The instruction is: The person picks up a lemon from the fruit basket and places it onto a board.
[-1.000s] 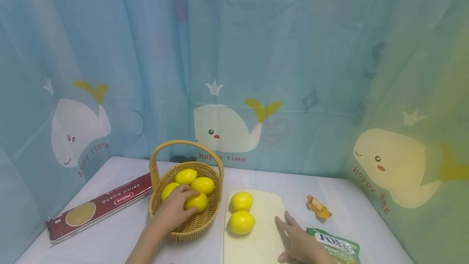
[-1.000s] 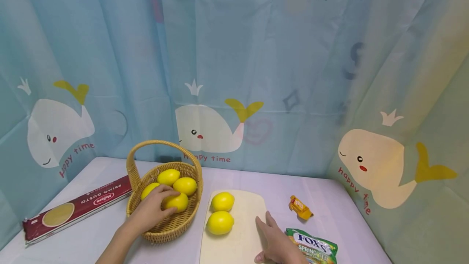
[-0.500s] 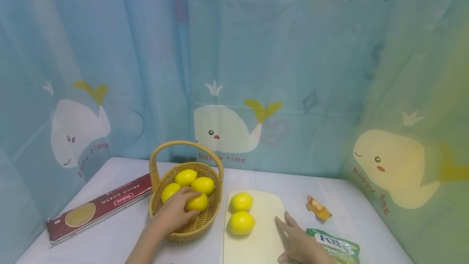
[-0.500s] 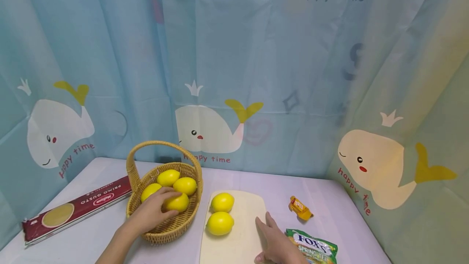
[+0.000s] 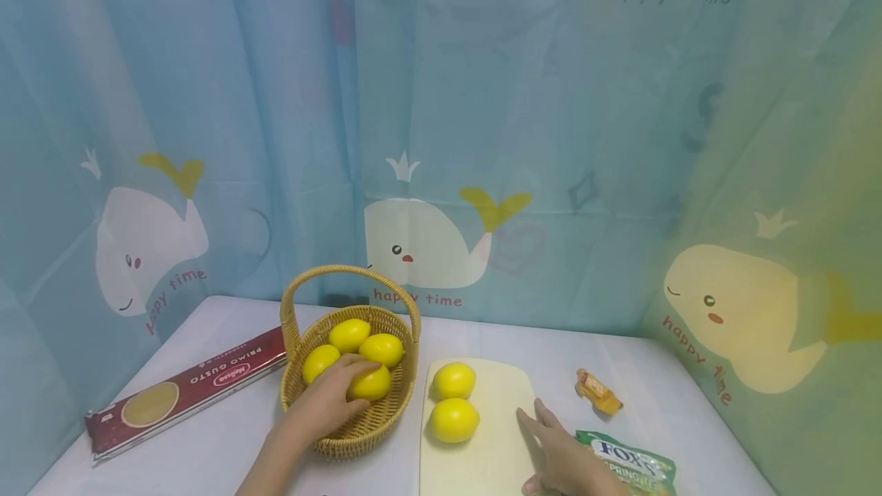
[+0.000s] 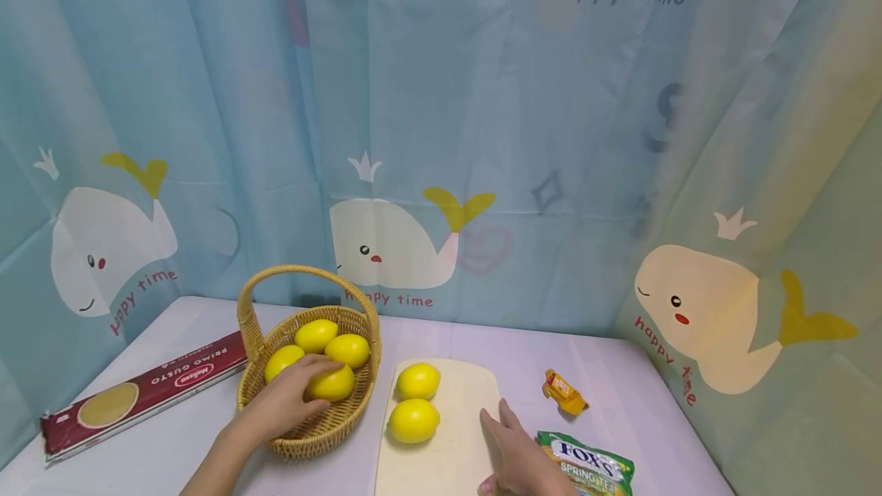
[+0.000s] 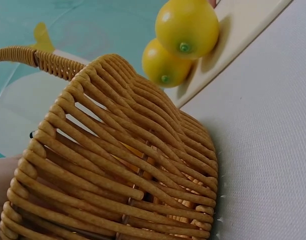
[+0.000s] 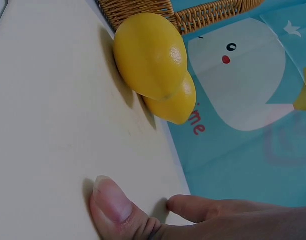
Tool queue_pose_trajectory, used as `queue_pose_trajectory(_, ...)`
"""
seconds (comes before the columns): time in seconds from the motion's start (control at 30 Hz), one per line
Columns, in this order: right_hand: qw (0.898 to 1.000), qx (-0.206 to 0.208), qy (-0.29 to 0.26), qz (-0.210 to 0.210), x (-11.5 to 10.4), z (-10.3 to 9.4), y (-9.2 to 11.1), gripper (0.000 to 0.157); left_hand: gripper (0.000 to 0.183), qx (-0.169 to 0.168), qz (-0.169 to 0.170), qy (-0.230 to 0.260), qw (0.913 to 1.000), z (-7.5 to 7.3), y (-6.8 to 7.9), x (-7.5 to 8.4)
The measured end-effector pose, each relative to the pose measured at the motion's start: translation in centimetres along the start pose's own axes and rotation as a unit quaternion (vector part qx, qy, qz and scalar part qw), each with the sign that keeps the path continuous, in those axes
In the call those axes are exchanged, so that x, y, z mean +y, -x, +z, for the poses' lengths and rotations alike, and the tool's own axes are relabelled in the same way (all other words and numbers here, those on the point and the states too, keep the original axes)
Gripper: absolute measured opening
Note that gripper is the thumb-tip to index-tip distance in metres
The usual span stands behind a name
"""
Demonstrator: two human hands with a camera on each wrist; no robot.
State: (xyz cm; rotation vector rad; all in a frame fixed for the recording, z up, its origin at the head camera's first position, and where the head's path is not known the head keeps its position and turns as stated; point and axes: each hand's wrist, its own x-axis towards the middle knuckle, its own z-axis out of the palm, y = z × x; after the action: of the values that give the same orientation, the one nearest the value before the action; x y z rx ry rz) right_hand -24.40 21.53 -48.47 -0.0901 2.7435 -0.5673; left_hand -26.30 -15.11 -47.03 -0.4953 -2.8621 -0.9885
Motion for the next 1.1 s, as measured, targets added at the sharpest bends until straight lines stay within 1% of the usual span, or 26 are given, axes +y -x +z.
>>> queue_pose_trajectory(0.3,1.0,0.0,0.002,0.002,0.01,0.03,-0.04,0.107,0.049,0.002,0.001,-0.004,1.0,0.11,0.0,-0.03)
queue_pose_trajectory(0.57,1.0,0.004,0.011,-0.013,0.18,0.03,0.0,0.107,0.048,0.006,-0.006,-0.012,0.9999,0.11,0.0,0.08)
queue_pose_trajectory(0.83,1.0,0.0,0.011,0.001,0.1,0.14,-0.15,0.107,0.048,0.008,-0.007,-0.019,0.9998,0.12,-0.06,0.07)
queue_pose_trajectory(1.1,1.0,0.004,0.017,-0.008,0.12,0.13,0.0,0.107,0.048,0.014,-0.008,-0.021,0.9996,0.14,-0.05,0.1)
